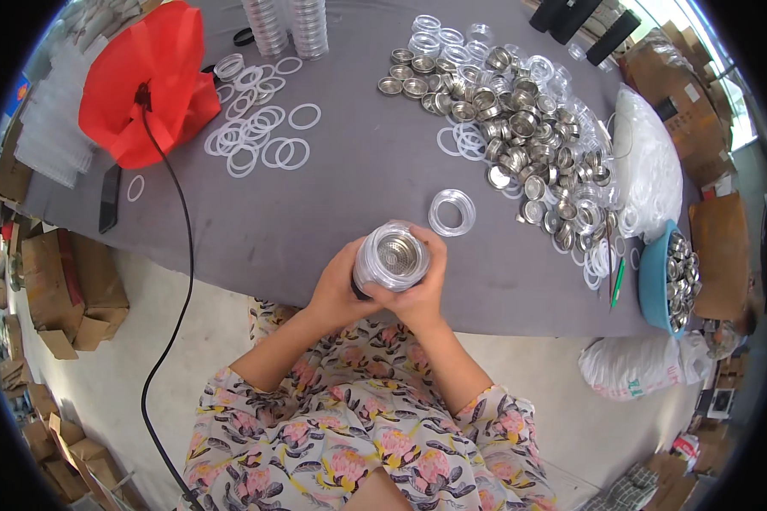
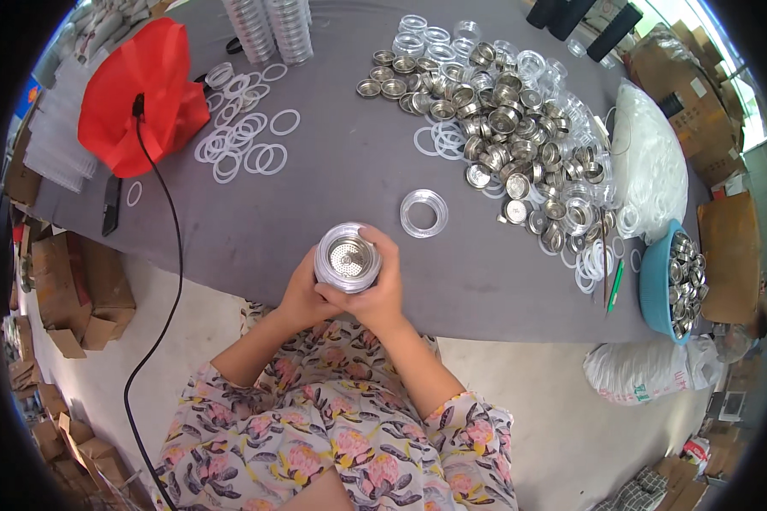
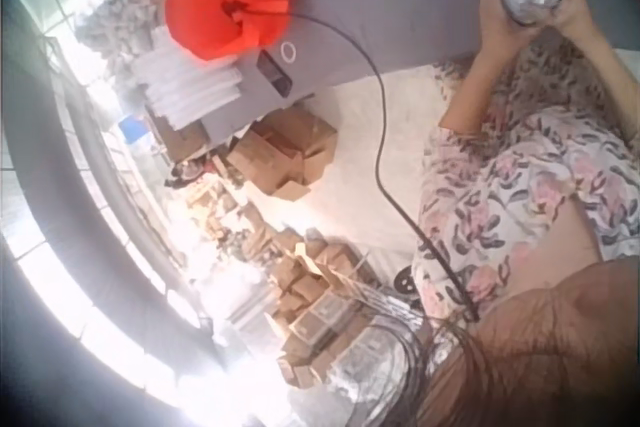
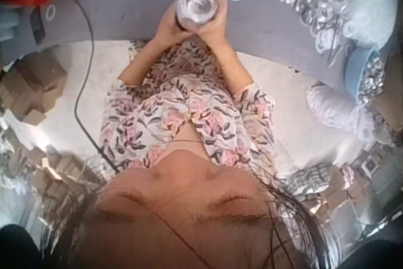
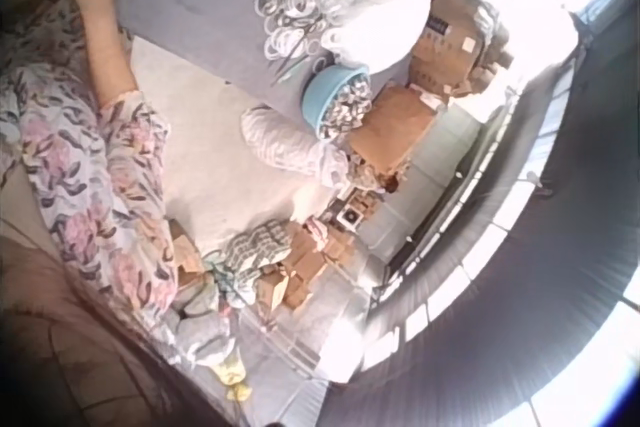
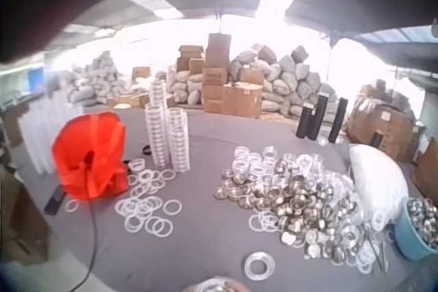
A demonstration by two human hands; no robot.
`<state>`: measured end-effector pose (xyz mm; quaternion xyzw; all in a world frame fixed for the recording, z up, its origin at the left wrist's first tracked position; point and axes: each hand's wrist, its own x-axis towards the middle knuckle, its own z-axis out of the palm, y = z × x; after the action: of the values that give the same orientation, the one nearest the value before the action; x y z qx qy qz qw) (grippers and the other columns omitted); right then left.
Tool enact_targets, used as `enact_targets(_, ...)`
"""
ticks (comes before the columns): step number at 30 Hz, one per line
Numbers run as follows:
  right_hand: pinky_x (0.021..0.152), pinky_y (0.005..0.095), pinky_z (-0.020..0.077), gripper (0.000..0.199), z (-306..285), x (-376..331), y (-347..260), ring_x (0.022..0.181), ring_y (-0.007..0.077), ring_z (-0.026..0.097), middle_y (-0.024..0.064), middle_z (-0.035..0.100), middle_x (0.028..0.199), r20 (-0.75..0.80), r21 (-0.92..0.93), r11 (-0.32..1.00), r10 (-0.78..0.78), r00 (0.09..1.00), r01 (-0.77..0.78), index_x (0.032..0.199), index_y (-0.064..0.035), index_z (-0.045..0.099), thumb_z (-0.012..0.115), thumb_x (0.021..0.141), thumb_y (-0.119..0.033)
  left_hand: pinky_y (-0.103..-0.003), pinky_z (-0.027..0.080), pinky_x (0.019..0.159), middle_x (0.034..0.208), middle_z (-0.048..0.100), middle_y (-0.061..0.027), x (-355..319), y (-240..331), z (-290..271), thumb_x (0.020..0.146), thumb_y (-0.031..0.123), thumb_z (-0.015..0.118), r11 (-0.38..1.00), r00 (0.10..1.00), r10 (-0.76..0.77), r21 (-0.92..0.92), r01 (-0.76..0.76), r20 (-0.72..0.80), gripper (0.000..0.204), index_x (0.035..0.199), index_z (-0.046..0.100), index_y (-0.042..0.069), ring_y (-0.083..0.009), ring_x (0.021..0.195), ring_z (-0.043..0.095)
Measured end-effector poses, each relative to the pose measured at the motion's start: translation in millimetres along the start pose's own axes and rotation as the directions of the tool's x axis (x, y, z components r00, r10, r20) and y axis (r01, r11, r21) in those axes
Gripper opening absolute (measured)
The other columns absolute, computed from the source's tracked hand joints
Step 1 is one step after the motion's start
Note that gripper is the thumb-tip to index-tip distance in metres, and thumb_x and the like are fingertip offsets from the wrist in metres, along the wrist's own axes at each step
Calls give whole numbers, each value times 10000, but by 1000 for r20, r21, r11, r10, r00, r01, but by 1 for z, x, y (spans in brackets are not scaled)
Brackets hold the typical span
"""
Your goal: The person assembles small clear plastic containers by placing metal lids and white rubber gaskets into the bodies. They handle the components one at a time, stacking the finished units on the table. Later, they use a wooden stick to press the gaskets into place within the containers.
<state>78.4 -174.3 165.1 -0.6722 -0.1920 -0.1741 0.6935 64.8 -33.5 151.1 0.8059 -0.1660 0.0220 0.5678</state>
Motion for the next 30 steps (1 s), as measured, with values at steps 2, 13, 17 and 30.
enact_targets(2, 907, 378, 458, 817, 4, 0, -5, 1086, 285, 542, 189, 499, 1210, -65, -2, 999, 41, 997, -41, 1230, -73, 381, 867, 584, -192, -392, 414, 946, 1221, 526, -159, 1, 0, 0, 640, 202, 790, 1000, 1000, 13, -9, -13, -26, 766, 1279, 412, 14, -308, 1134, 526)
enact_targets(13, 917, 397, 460, 844, 2, 4, -7, 1077, 278, 536, 213, 470, 1247, -138, 61, 998, 7, 990, 2, 1273, -65, 290, 804, 607, -138, -409, 386, 964, 1229, 520, -160, 3, 3, -3, 593, 228, 833, 999, 1000, 4, 54, -5, 23, 844, 1291, 409, 17, -323, 1127, 509)
enact_targets(17, 903, 389, 461, 810, -3, 11, -6, 1057, 251, 542, 142, 464, 1202, -252, 239, 959, 215, 944, -155, 1312, -51, 285, 779, 676, -139, -409, 376, 971, 1258, 492, -176, 0, 0, 1, 546, 270, 867, 994, 1000, -3, 108, 4, -9, 994, 1348, 346, -1, -334, 1161, 476)
enact_targets(30, 923, 409, 463, 767, -9, 12, 1, 1062, 261, 544, 151, 453, 1211, -256, 440, 875, 336, 906, -201, 1346, -53, 235, 698, 750, -194, -494, 166, 1089, 1257, 517, -142, 23, 32, -15, 600, 336, 832, 995, 996, 55, 74, -59, 64, 932, 1336, 365, 8, -290, 1196, 475)
